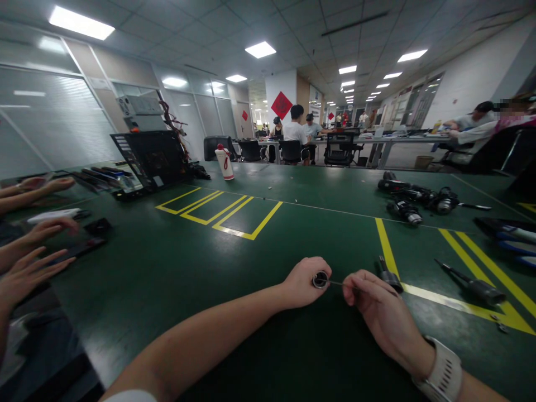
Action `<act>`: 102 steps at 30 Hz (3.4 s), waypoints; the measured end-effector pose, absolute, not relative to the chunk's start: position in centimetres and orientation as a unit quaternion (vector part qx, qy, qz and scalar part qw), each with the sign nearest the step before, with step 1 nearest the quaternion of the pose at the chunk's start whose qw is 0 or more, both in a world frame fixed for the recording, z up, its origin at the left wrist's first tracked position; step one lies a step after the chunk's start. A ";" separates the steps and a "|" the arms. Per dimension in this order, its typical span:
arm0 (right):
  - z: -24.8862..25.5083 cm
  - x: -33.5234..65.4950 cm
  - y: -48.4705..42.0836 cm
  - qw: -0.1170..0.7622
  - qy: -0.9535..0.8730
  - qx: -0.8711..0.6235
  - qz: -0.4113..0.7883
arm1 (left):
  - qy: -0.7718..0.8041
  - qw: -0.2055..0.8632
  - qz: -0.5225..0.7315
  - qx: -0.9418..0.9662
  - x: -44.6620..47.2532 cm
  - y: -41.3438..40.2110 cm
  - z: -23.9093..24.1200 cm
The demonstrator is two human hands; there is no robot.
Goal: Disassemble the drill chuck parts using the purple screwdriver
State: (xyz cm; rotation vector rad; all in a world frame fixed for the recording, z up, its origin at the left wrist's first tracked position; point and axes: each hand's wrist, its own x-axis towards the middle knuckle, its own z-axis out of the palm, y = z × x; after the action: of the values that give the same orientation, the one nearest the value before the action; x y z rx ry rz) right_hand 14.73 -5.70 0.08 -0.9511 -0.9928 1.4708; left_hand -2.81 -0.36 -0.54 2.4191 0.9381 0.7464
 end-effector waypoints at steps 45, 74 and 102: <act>-0.4 15.1 -6.4 0.526 -0.562 -0.425 0.477 | 0.361 0.205 0.236 0.879 -2.9 -0.6 -0.4; -0.2 15.1 -5.8 0.547 -0.474 -0.397 0.564 | 0.314 0.254 0.244 0.881 -3.0 -0.2 -0.4; 0.0 15.6 -5.0 0.541 -0.346 -0.417 0.643 | 0.297 0.267 0.228 0.888 -2.4 -0.2 -0.1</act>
State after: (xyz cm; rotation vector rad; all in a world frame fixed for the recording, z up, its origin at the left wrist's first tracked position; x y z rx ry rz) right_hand 15.55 -5.04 -0.03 -0.9896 -0.8214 1.5284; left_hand -2.39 -0.17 -0.12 2.3962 0.8011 0.6139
